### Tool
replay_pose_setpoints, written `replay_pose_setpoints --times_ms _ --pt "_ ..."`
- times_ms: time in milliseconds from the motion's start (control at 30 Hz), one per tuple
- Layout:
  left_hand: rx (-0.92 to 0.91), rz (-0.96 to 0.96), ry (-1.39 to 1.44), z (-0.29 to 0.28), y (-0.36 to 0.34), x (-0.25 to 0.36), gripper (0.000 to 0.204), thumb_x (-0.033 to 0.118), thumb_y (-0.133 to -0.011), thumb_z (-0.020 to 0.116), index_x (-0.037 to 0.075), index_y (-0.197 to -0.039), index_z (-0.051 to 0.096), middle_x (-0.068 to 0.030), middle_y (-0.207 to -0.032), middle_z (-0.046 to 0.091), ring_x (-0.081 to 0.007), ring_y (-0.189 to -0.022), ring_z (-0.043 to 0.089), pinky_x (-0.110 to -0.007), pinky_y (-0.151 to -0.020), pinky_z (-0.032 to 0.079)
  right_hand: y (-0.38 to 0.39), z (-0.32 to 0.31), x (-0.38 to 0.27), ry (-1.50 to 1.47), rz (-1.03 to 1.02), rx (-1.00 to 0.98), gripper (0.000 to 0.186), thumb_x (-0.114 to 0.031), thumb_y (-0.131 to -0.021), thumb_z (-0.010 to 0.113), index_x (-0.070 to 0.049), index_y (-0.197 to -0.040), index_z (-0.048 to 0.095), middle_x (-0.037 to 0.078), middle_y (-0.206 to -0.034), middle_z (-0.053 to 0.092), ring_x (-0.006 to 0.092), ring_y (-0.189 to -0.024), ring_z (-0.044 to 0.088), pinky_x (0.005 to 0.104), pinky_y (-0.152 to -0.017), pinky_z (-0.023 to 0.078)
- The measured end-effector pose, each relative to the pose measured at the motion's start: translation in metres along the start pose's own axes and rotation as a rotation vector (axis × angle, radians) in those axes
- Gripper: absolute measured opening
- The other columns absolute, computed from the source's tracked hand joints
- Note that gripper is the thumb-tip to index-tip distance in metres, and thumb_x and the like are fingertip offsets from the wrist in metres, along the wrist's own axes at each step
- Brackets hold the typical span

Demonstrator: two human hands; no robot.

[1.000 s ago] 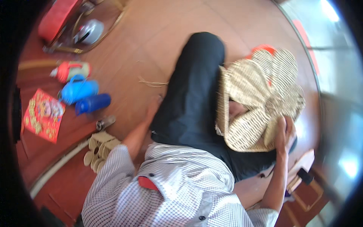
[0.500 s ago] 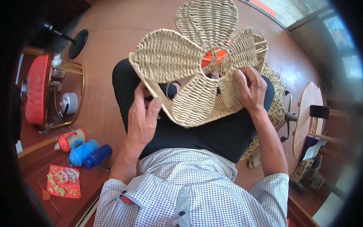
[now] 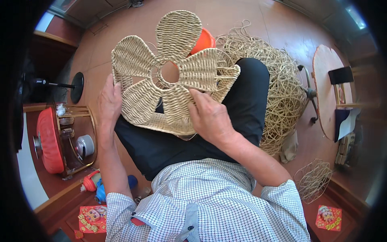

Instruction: The person is weaving a decorative flower shape using straw or rattan strips, including cutting and tying off sections.

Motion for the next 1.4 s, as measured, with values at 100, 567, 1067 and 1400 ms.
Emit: replay_pose_setpoints --times_ms 100,567,1067,1400 --pt "-0.021 0.083 0.016 0.000 -0.015 0.002 0.036 0.019 -0.109 0.058 0.010 -0.144 0.062 -0.0302 -0.110 0.076 -0.0548 -0.105 0.071 -0.063 -0.090 0.054 0.012 0.013 -0.007 -0.034 0.085 -0.042 0.039 -0.006 -0.101 0.067 0.006 -0.137 0.062 0.028 -0.111 0.075 0.0447 -0.099 0.076 0.0523 -0.085 0.063" --pt "0.035 0.143 -0.086 0.043 -0.002 0.001 0.038 0.023 -0.109 0.061 0.010 -0.144 0.069 -0.0309 -0.109 0.077 -0.0512 -0.105 0.074 -0.059 -0.092 0.059 0.049 0.023 0.021 -0.208 0.422 -0.252 0.044 0.000 -0.102 0.057 0.007 -0.144 0.065 0.021 -0.093 0.072 0.0257 -0.082 0.072 0.0378 -0.082 0.058" --pt "-0.098 0.078 0.045 0.035 -0.010 -0.006 0.033 0.020 -0.111 0.062 0.002 -0.136 0.073 -0.0232 -0.121 0.079 -0.0351 -0.113 0.078 -0.042 -0.098 0.058 0.043 -0.047 0.023 -0.202 0.245 -0.035 0.031 -0.009 -0.105 0.065 0.005 -0.132 0.071 0.019 -0.107 0.080 0.0301 -0.093 0.080 0.0413 -0.082 0.064" --pt "0.002 -0.108 0.519 0.018 -0.012 -0.038 0.031 0.026 -0.116 0.065 0.004 -0.136 0.075 -0.0030 -0.110 0.080 -0.0082 -0.095 0.071 -0.024 -0.084 0.053 0.218 -0.187 0.340 -0.318 0.961 0.731 0.030 -0.010 -0.102 0.067 0.000 -0.130 0.074 0.009 -0.111 0.079 0.0170 -0.095 0.074 0.0313 -0.084 0.062"
Point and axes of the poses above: each hand's wrist, its own y-axis away from the middle knuckle, its own z-axis out of the palm, x = y × z, the point moved 8 cm from there along -y, towards the middle knuckle
